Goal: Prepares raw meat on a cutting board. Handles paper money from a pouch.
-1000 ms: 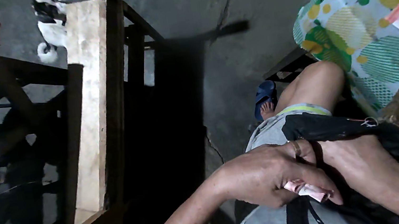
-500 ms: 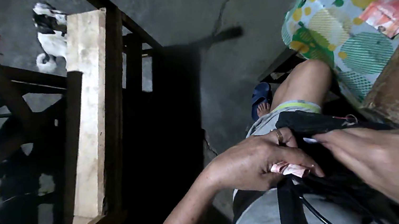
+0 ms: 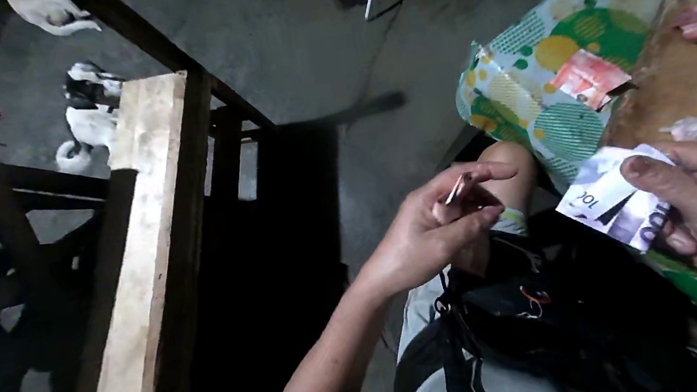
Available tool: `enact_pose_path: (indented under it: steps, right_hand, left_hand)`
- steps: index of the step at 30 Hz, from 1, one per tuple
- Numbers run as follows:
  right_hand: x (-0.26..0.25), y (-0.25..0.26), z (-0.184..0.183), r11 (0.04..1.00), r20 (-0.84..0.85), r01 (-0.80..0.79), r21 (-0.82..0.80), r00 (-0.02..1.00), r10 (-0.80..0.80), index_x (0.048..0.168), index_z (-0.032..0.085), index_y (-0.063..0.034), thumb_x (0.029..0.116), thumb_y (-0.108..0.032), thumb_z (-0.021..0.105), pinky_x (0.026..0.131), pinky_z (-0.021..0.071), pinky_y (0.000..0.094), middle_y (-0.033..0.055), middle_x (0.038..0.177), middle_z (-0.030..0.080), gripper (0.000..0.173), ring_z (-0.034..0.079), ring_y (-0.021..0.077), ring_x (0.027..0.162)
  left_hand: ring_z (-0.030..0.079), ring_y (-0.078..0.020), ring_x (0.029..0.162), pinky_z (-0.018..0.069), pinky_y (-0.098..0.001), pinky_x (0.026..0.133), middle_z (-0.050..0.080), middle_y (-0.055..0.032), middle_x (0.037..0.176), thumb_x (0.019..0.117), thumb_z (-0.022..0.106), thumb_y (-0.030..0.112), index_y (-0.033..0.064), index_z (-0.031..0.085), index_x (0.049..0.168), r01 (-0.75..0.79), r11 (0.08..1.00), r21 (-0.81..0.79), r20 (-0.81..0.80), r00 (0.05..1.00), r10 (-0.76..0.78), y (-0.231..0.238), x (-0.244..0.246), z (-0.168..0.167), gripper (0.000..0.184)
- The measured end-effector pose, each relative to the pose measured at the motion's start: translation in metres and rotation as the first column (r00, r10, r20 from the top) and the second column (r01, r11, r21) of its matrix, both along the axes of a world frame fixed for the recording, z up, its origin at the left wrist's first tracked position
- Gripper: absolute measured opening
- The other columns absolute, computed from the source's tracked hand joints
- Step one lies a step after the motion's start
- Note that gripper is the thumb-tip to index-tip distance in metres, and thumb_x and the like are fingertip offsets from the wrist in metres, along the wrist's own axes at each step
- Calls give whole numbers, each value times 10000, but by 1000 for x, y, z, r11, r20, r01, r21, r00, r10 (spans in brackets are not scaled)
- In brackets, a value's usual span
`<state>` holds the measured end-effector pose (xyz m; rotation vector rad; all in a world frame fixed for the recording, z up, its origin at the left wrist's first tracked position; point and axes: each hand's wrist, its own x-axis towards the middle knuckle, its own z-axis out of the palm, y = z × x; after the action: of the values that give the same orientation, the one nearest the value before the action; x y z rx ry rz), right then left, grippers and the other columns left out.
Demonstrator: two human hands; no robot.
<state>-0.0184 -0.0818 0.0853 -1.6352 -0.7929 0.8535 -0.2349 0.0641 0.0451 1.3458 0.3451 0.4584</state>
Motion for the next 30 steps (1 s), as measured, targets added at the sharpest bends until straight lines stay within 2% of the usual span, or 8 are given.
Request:
enact_pose_path:
  steps: [4, 9, 13, 16, 19, 23, 26, 30]
  right_hand:
    - [-4, 4, -5, 997, 8, 67, 31, 998, -67, 759, 684, -264, 967, -308, 683, 363, 405, 105, -158, 616, 630, 213, 503, -72, 429]
    - [-2, 5, -11, 990, -39, 119, 82, 993, -116, 850, 739, -250, 1018, -299, 603, 420, 472, 123, -134, 702, 692, 222, 578, -49, 500]
    - [7, -1, -20, 994, 22, -108, 26, 994, 108, 944, 687, -210, 1043, -276, 565, 429, 459, 108, -144, 730, 671, 171, 540, -58, 488]
    - [23, 0, -25, 957, 134, -256, -134, 952, 274, 1110, 662, -128, 1041, -209, 538, 458, 487, 139, -85, 792, 697, 163, 564, -26, 510]
    - [48, 14, -16, 947, 587, -80, -312, 768, 258, 1305, 651, -99, 1044, -219, 505, 581, 568, 409, 86, 973, 707, 322, 653, 183, 668]
    - [83, 53, -28, 942, 850, 167, -291, 498, 175, 1253, 639, 0, 957, -277, 721, 810, 451, 741, 305, 1180, 630, 413, 612, 537, 1047]
    - [112, 75, -45, 935, 859, 169, -313, 471, 202, 1151, 672, 29, 950, -167, 723, 891, 405, 770, 323, 1183, 609, 286, 547, 574, 1148]
    - [135, 82, -37, 940, 788, 212, -269, 610, 88, 1105, 686, 36, 1028, -197, 605, 852, 448, 733, 301, 1052, 673, 258, 640, 511, 991]
  left_hand:
    - [649, -44, 888, 560, -222, 794, 682, -48, 1066, 914, 709, 32, -18, 581, 1353, 71, 990, -122, 28, 997, -68, -4, 49, 3, 460]
    - [651, -85, 954, 577, -248, 833, 640, -85, 1158, 869, 744, -2, -7, 579, 1363, 170, 973, -155, 51, 985, -164, -3, 74, -1, 521]
    - [656, -57, 812, 581, -247, 753, 661, 6, 949, 888, 652, -55, -6, 566, 1273, 40, 957, -288, 68, 997, -21, 4, 73, -11, 398]
    - [662, -58, 793, 584, -254, 756, 681, 13, 897, 894, 660, -56, 0, 586, 1226, -77, 969, -236, 9, 997, 82, 16, 63, -16, 345]
    - [670, -52, 826, 585, -249, 792, 697, 1, 935, 893, 684, -48, -22, 599, 1219, -182, 974, -138, -43, 983, 178, 21, 53, -19, 338]
    - [665, -47, 810, 581, -237, 769, 689, -4, 941, 887, 695, -44, -31, 591, 1243, -231, 969, -85, -90, 971, 223, 21, 51, -21, 371]
    - [660, -53, 806, 576, -233, 761, 686, -16, 949, 879, 699, -51, -34, 586, 1252, -238, 970, -52, -100, 968, 232, 20, 56, -20, 390]
    - [662, -63, 822, 574, -246, 787, 695, -44, 958, 892, 706, -11, -19, 628, 1230, -274, 961, 36, -156, 948, 277, 26, 70, -16, 347]
